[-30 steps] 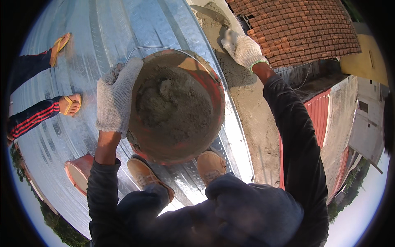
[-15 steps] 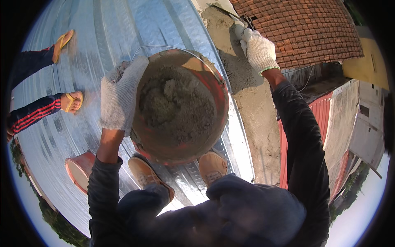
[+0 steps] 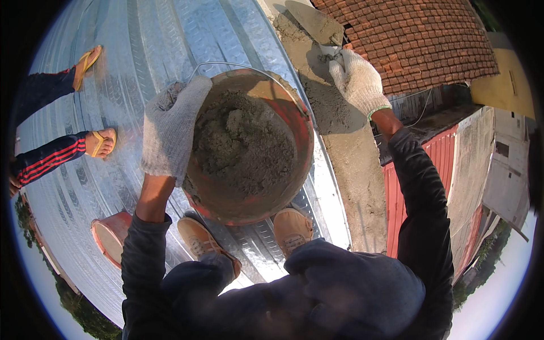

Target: The person scoops wet cement from a bucket using a trowel and spreads it onto a corrugated metal roof surface. The person repeatedly smooths the cement along the roof edge while another person stands nearby.

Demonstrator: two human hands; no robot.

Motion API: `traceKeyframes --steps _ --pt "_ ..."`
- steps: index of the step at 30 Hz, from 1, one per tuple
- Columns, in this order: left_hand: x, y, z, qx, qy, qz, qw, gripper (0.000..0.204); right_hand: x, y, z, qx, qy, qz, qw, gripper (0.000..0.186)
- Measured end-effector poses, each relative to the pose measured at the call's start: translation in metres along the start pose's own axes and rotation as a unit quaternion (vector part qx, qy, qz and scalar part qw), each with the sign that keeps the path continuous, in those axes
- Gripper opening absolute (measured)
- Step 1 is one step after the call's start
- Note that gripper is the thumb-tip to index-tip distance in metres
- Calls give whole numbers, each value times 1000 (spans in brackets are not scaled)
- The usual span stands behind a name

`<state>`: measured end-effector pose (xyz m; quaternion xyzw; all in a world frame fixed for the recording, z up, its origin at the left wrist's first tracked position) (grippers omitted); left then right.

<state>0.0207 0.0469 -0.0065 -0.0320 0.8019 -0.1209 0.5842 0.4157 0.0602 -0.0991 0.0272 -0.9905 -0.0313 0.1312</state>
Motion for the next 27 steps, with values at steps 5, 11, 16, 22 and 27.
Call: traceKeyframes --steps 5,11,16,22,27 --pt "1 -4 -1 -4 -31 3 999 24 -3 54 4 184 281 114 935 61" --pt "17 -2 -17 22 191 123 974 27 -1 67 21 299 183 120 929 68" --pt "11 2 -17 37 132 103 985 27 -19 37 4 262 28 48 963 74" --pt "14 4 -18 2 79 57 995 25 -10 -6 -6 295 35 43 954 56" --pt "11 4 -5 -21 -34 -31 999 25 -26 -52 8 236 39 -29 971 53"
Point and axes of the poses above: each hand's wrist, its own y-axis towards the middle knuckle, its own z-axis out of the palm, x = y × z, the point moved 5 cm from there along y, towards the middle knuckle, and after that the axes turned 1 degree about z, right-handed, at the moved point
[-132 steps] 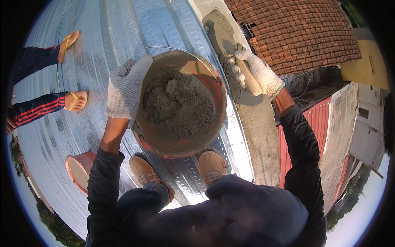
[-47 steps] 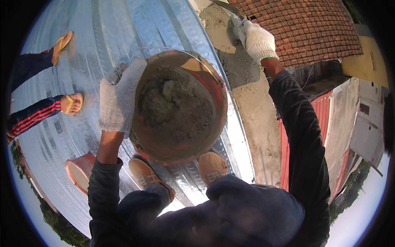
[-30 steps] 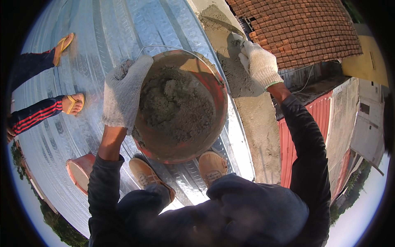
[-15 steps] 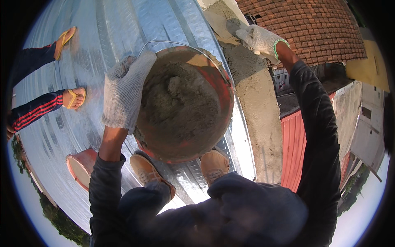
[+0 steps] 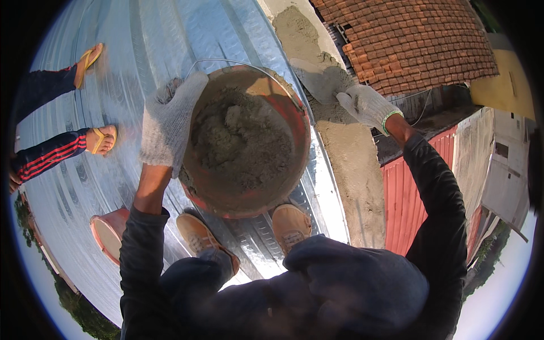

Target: The person scoops wet cement from a bucket using a trowel and spreads it onto a corrugated metal roof surface. The person repeatedly smooths the cement along the roof edge while another person stands nearby.

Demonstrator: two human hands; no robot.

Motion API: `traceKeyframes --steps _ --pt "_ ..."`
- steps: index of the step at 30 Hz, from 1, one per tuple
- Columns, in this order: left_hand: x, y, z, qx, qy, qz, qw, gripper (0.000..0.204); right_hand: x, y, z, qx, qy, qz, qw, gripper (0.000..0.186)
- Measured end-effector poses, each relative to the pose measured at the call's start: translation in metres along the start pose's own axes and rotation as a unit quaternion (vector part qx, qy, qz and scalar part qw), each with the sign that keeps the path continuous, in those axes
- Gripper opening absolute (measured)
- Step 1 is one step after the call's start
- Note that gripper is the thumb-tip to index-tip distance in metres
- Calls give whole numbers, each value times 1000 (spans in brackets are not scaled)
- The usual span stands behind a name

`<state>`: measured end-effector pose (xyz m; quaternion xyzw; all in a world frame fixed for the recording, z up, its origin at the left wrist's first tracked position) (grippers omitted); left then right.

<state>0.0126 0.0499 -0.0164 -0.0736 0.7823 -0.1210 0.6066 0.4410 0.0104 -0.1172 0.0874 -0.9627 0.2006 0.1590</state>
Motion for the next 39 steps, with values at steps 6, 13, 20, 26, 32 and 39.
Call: traceKeyframes --steps 6,13,20,26,32,39 --pt "-18 -11 12 1 -9 13 1000 25 0 -49 13 -28 -28 35 999 46" --pt "-9 -11 10 18 -28 27 999 26 4 14 -4 -121 -100 21 987 49" --pt "-8 -17 0 22 48 62 997 25 10 149 -42 -159 -160 -18 974 48" --pt "-9 -17 -3 -10 71 0 997 28 -20 184 -39 -34 -64 43 996 55" --pt "-1 -12 -19 30 192 194 962 28 -49 107 -56 44 56 98 993 56" --pt "3 -1 -16 24 82 64 994 23 -40 15 -39 132 41 48 989 51"
Point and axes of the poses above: each hand's wrist, its own y-axis towards the middle knuckle, its own z-axis out of the palm, x = y × z, the point moved 5 cm from there along y, towards the middle knuckle, and after that the axes turned 1 degree about z, right-handed, at the moved point
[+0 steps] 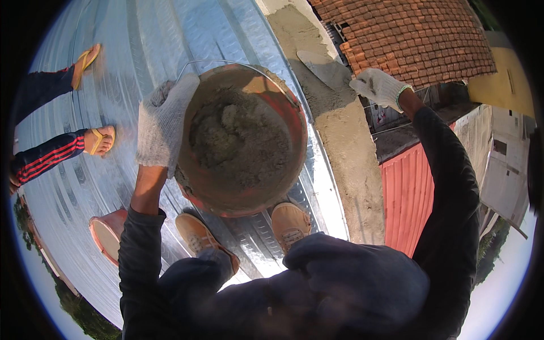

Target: The person scoops wet cement from a bucket using a trowel and spreads it onto a corrugated metal roof surface. The person repeatedly smooths the cement along the roof edge while another person stands nearby.

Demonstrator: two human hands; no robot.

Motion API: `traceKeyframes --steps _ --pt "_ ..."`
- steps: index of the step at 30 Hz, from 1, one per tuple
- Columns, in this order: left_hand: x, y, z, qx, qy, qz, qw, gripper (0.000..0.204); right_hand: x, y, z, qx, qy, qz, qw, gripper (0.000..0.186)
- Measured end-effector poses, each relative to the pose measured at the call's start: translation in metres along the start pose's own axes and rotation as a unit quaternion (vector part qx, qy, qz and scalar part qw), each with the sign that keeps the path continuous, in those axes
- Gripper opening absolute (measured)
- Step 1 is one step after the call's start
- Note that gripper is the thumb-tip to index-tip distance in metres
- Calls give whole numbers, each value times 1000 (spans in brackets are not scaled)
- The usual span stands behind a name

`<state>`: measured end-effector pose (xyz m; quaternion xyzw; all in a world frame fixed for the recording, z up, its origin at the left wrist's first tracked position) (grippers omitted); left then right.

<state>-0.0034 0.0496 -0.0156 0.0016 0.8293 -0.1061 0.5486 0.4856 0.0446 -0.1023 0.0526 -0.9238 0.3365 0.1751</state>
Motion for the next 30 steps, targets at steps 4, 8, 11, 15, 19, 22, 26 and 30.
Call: traceKeyframes --steps 4,8,11,15,19,22,26,30 --pt "7 6 3 -4 -16 -19 1000 23 -14 -17 25 -53 -115 -47 991 45" --pt "0 -1 12 -22 -86 -71 994 24 -5 -10 21 -159 -183 -24 970 43" --pt "2 -6 -3 -15 16 12 1000 25 25 30 1 -179 -189 -20 965 44" --pt "2 -9 2 -17 52 -14 998 28 24 103 -21 -209 -155 -14 966 44" --pt "-2 -13 5 -13 60 66 996 28 8 158 -50 -302 -278 -77 909 41" --pt "-8 -16 9 -29 42 87 995 25 57 132 -74 -102 -24 124 987 44" --pt "-4 -17 7 -53 -34 -15 998 22 42 153 -51 -115 -61 98 987 53" --pt "-13 -15 15 -39 -79 -56 995 25 17 109 -42 -63 -19 46 997 56"
Point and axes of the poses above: each hand's wrist, its own y-axis towards the middle knuckle, its own z-axis out of the palm, x = y × z, the point moved 5 cm from there along y, towards the middle knuckle, and after that the axes turned 1 degree about z, right-handed, at the moved point
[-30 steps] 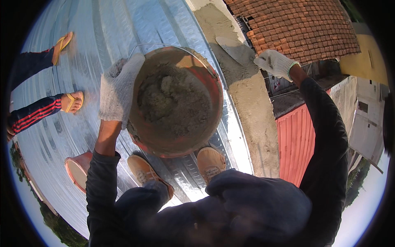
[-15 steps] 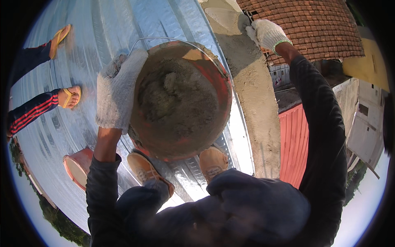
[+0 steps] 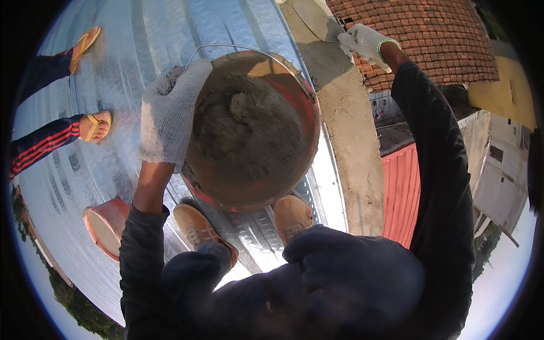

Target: The person scoops wet cement from a bucket using a trowel and spreads it onto a corrugated metal roof surface. The person repeatedly smooths the cement along the roof edge while another person stands nearby.

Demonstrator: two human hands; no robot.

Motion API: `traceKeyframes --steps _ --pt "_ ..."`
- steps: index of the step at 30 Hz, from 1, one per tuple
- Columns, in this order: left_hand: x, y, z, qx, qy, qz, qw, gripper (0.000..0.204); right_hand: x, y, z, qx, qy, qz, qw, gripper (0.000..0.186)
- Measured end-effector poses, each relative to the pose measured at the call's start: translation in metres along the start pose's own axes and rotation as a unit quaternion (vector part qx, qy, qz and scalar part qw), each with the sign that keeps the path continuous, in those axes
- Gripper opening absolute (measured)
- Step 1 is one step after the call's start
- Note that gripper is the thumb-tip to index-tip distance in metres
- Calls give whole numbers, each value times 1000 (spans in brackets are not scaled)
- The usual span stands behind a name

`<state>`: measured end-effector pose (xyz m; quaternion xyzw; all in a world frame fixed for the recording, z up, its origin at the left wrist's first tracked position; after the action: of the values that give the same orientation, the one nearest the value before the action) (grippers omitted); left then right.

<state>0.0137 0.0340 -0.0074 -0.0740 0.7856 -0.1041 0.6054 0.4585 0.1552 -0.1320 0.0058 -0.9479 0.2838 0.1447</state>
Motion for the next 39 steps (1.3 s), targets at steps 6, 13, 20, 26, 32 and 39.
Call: traceKeyframes --steps 6,13,20,26,32,39 --pt "11 10 -13 14 39 7 999 26 -22 -96 42 29 66 4 997 52" --pt "5 9 -2 20 25 -3 999 26 -52 -154 82 -55 -93 -90 990 43" --pt "7 6 -6 13 42 14 999 26 -21 -94 47 -131 -164 -35 977 45" --pt "9 10 -9 19 40 11 999 24 0 -19 28 -171 -128 -52 976 46" --pt "9 10 -14 -2 107 19 994 24 11 -79 52 -92 -44 -96 990 54" --pt "10 17 -15 19 60 19 998 28 -13 -160 108 -40 -59 -79 994 48"
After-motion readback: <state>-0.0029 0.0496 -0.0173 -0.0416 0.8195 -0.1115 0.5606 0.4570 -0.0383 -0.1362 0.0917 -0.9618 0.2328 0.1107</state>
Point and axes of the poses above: each hand's wrist, its own y-axis towards the middle knuckle, its own z-axis out of the palm, x = y × z, the point moved 5 cm from there along y, towards the middle knuckle, and after that the axes turned 1 degree about z, right-handed, at the moved point
